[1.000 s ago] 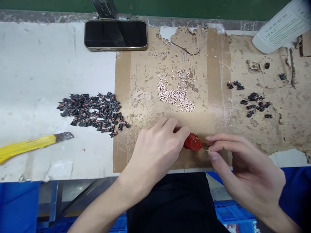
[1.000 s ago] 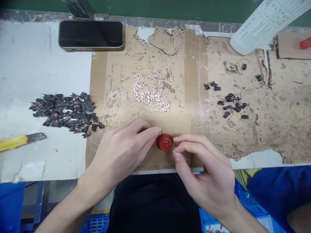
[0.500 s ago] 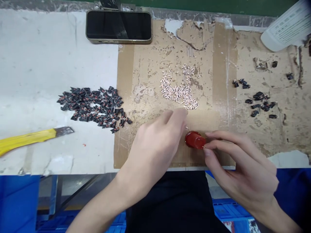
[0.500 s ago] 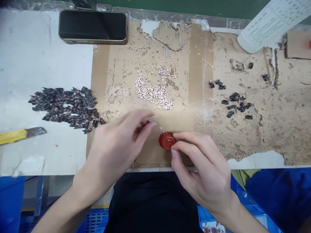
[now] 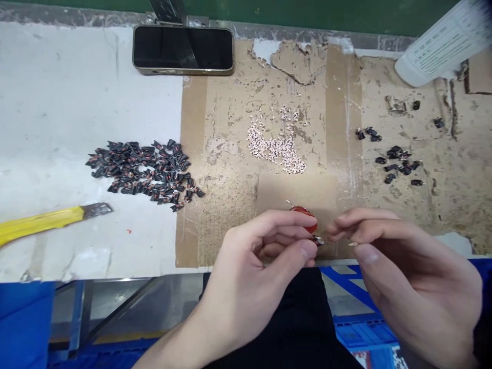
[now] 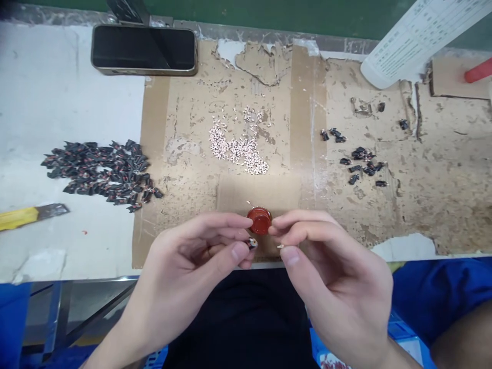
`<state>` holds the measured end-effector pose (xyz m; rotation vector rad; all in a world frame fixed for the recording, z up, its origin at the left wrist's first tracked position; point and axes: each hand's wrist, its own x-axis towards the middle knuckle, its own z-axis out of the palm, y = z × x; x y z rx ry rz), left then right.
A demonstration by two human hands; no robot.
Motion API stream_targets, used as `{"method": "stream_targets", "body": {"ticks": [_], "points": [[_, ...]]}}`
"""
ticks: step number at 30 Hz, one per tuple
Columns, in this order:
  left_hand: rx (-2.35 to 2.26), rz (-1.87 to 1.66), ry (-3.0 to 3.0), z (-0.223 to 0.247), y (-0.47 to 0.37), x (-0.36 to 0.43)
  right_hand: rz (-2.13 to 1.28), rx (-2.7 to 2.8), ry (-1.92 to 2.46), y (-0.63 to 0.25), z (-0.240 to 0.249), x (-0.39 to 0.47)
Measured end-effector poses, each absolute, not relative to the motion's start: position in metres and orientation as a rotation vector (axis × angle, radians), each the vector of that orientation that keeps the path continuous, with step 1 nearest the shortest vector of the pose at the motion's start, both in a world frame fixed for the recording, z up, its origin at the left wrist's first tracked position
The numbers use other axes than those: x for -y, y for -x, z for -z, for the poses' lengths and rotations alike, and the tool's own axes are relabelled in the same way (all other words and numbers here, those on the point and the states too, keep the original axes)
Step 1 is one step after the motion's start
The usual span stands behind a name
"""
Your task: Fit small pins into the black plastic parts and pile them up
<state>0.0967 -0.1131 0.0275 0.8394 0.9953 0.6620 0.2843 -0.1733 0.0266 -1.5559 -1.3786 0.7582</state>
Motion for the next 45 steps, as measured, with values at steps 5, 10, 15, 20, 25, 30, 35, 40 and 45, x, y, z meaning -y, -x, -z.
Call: {"method": "stream_targets", "body": {"ticks": [5, 10, 15, 20, 25, 30, 35, 40, 45], "points": [[-0.912, -0.646, -0.721, -0.027, -0.102, 0.115, -0.851, 1.315, 1.509, -0.281, -0.030, 0.175], [-0.891, -0.651, -0.714, -0.029, -0.102, 0.116, -0.860, 1.337, 1.461, -0.279, -0.030, 0.173], [-0.903, -0.644, -0.715, -0.028, -0.102, 0.116, -0.874, 1.348, 1.445, -0.278, -0.029, 0.174], [-0.894, -0.652, -0.752, -0.026, -0.100, 0.115, -0.863, 1.424, 1.450, -0.280, -0.033, 0.172], [-0.904, -0.656, -0.772, -0.031, -0.099, 0.113, -0.921, 1.449, 1.459, -0.285, -0.036, 0.166], [-0.944, -0.636, -0.693, -0.035, -0.097, 0.113, -0.937, 1.404, 1.446, -0.285, -0.035, 0.166], [-0.916, -0.641, -0.697, -0.036, -0.097, 0.113, -0.812, 1.443, 1.415, -0.285, -0.033, 0.167], [-0.925, -0.602, -0.595, -0.039, -0.101, 0.111, -0.813, 1.438, 1.393, -0.286, -0.029, 0.170], [-0.948, -0.508, -0.654, -0.041, -0.101, 0.108, -0.976, 1.283, 1.354, -0.280, -0.028, 0.173]]}}
